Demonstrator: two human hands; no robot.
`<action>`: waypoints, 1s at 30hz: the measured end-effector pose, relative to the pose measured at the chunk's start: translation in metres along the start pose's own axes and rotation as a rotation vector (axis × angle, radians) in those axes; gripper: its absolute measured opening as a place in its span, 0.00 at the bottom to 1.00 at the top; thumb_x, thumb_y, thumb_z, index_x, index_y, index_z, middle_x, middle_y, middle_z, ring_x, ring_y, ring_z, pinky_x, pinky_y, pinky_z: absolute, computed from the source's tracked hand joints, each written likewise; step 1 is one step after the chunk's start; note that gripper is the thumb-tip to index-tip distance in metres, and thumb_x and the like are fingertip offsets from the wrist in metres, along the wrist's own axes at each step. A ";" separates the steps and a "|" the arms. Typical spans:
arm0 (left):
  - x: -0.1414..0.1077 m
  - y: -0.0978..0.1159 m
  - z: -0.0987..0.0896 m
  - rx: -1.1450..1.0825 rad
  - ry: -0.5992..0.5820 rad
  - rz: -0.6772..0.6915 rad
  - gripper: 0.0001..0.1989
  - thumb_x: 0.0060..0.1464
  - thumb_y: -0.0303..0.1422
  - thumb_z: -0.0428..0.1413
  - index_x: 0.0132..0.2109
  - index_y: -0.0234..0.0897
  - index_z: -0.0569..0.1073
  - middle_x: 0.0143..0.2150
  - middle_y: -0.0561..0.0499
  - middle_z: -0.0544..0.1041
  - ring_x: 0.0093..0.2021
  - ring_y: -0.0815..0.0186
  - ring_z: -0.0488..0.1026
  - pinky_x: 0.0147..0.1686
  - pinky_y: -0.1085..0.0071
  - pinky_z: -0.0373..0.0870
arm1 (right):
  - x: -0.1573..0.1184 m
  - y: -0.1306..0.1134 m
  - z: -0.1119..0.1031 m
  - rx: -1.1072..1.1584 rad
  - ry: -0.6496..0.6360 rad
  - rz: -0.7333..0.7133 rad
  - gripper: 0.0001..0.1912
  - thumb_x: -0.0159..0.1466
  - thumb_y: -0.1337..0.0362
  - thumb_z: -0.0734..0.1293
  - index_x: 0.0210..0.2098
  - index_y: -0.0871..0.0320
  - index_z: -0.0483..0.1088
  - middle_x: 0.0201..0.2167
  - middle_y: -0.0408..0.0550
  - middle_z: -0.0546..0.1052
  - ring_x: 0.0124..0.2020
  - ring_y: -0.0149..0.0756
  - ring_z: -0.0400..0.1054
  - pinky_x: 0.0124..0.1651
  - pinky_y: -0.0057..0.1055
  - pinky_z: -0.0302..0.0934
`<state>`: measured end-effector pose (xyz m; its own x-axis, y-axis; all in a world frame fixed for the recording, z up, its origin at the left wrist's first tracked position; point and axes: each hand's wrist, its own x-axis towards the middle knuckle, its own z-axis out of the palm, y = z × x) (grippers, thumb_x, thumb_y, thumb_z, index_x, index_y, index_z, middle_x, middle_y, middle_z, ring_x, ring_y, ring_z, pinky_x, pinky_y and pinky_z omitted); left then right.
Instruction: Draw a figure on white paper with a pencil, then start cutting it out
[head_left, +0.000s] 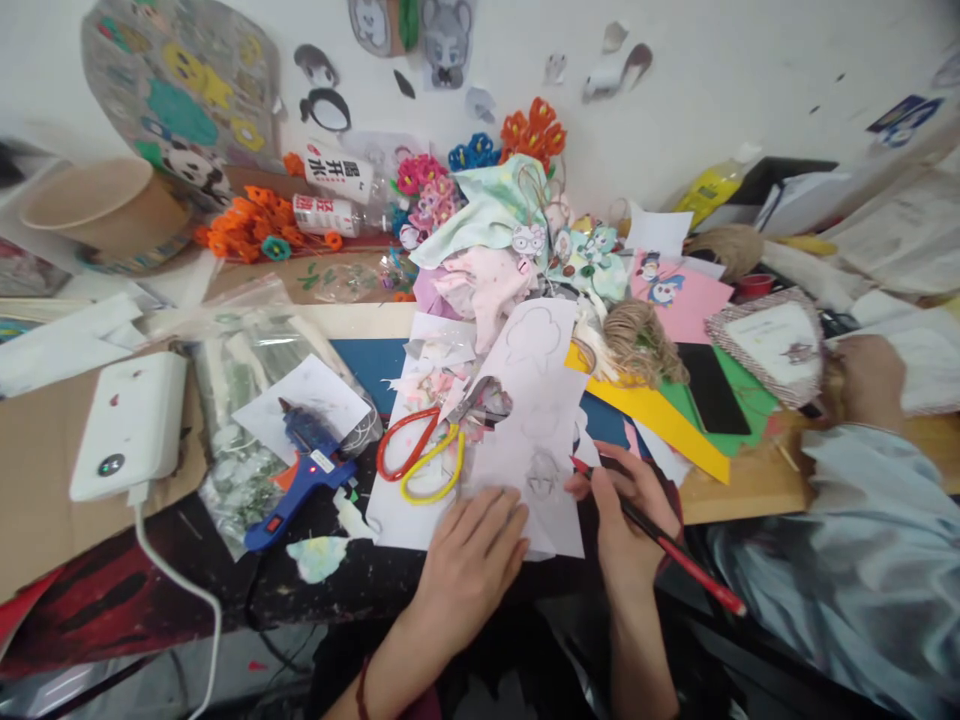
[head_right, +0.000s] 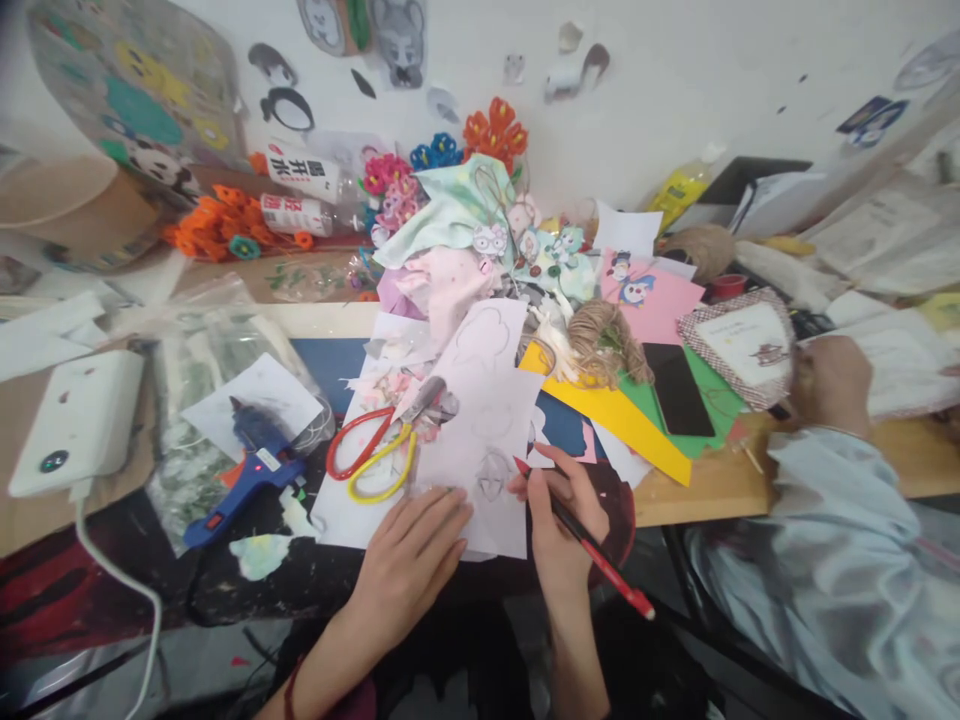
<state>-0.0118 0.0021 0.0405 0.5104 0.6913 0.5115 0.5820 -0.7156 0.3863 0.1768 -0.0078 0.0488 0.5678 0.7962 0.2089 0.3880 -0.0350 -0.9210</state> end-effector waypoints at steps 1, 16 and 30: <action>-0.001 -0.002 0.004 0.062 -0.013 0.011 0.13 0.67 0.28 0.51 0.54 0.35 0.76 0.55 0.48 0.80 0.54 0.58 0.76 0.53 0.62 0.69 | 0.001 -0.001 0.001 0.091 0.008 0.053 0.11 0.66 0.60 0.71 0.47 0.56 0.75 0.29 0.45 0.82 0.28 0.37 0.79 0.34 0.33 0.75; 0.000 -0.004 0.017 0.264 -0.047 -0.033 0.16 0.67 0.29 0.52 0.59 0.37 0.75 0.60 0.53 0.77 0.55 0.58 0.75 0.55 0.60 0.62 | -0.007 0.007 0.027 -0.080 -0.129 0.159 0.22 0.67 0.54 0.70 0.20 0.57 0.67 0.15 0.39 0.72 0.16 0.28 0.64 0.22 0.25 0.57; -0.009 -0.004 0.025 0.270 -0.029 -0.043 0.18 0.66 0.31 0.55 0.61 0.36 0.73 0.63 0.55 0.74 0.58 0.58 0.72 0.56 0.59 0.62 | -0.007 0.006 0.027 -0.175 -0.201 0.052 0.20 0.68 0.56 0.68 0.22 0.56 0.66 0.16 0.37 0.70 0.17 0.27 0.64 0.24 0.26 0.58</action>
<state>-0.0028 0.0016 0.0147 0.4971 0.7261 0.4752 0.7492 -0.6354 0.1872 0.1555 0.0029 0.0324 0.4420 0.8937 0.0771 0.4912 -0.1693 -0.8544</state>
